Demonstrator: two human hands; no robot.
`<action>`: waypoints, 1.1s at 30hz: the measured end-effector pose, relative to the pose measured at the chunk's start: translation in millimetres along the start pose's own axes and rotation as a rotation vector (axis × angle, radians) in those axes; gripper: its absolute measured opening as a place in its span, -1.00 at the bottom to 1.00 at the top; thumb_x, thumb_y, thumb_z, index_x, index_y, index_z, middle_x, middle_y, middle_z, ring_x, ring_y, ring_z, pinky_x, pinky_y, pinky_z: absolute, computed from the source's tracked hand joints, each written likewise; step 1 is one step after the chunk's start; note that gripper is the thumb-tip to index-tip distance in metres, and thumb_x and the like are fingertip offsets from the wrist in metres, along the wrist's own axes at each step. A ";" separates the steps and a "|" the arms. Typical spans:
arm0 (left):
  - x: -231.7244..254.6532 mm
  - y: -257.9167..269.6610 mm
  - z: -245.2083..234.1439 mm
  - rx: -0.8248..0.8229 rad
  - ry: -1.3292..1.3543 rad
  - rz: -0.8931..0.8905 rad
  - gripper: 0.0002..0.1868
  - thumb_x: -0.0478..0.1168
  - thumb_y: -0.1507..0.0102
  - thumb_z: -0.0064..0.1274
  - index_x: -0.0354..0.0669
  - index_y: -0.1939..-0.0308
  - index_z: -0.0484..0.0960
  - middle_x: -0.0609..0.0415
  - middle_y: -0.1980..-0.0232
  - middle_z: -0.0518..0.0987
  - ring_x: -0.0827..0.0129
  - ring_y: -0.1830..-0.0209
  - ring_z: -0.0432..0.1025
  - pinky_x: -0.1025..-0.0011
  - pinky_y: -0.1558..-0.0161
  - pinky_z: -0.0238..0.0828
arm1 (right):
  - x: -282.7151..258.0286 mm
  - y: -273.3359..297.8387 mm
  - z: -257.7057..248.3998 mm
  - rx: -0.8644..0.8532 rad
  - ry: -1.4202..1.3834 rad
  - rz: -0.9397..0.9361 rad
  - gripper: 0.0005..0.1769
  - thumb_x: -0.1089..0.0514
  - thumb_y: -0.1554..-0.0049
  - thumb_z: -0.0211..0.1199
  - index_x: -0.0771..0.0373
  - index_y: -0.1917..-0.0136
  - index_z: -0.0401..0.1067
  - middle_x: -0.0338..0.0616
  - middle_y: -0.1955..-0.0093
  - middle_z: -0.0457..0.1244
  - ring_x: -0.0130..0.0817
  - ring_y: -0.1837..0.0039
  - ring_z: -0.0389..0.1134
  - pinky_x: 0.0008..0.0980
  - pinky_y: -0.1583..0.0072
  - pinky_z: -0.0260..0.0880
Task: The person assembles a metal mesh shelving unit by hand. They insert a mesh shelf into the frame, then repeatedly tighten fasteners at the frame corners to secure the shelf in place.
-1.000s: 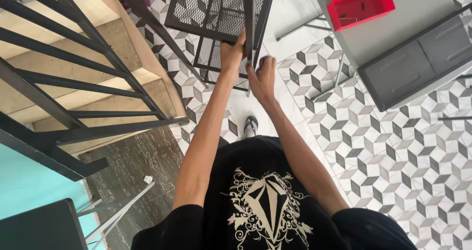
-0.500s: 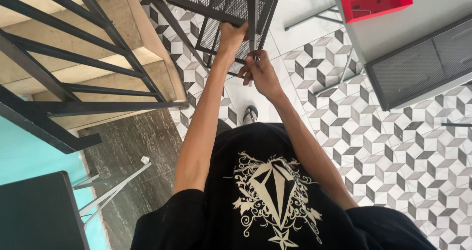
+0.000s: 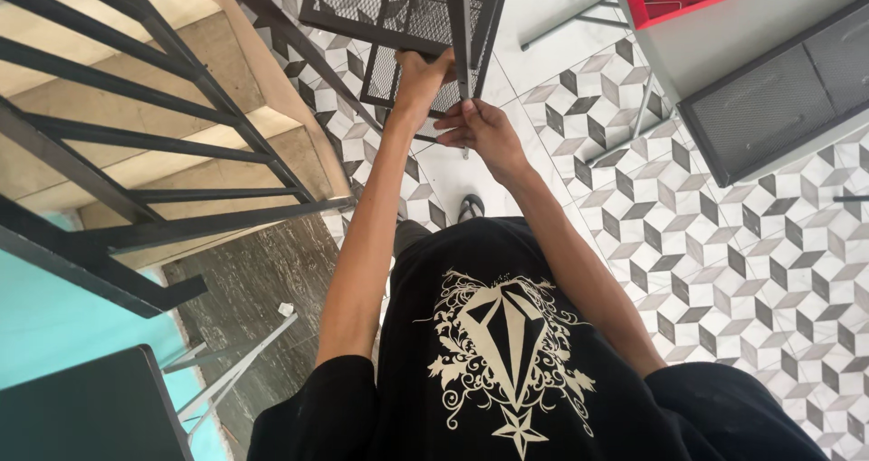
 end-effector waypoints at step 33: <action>-31.8 -12.0 -15.5 0.026 0.141 0.016 -0.37 -0.10 -0.32 0.19 -0.58 -0.16 0.24 0.00 0.18 0.59 0.46 0.24 0.52 0.51 0.08 0.44 | -35.4 10.4 33.1 0.535 0.439 -0.227 -0.70 0.07 -0.28 0.20 0.35 0.07 0.60 -0.17 0.36 0.43 -0.60 0.46 0.29 -0.52 0.38 0.30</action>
Point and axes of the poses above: each hand's wrist, its own y-axis away from the middle knuckle, its own z-axis out of the palm, x = y × z, the point moved 4 cm from there along -y, towards the middle knuckle
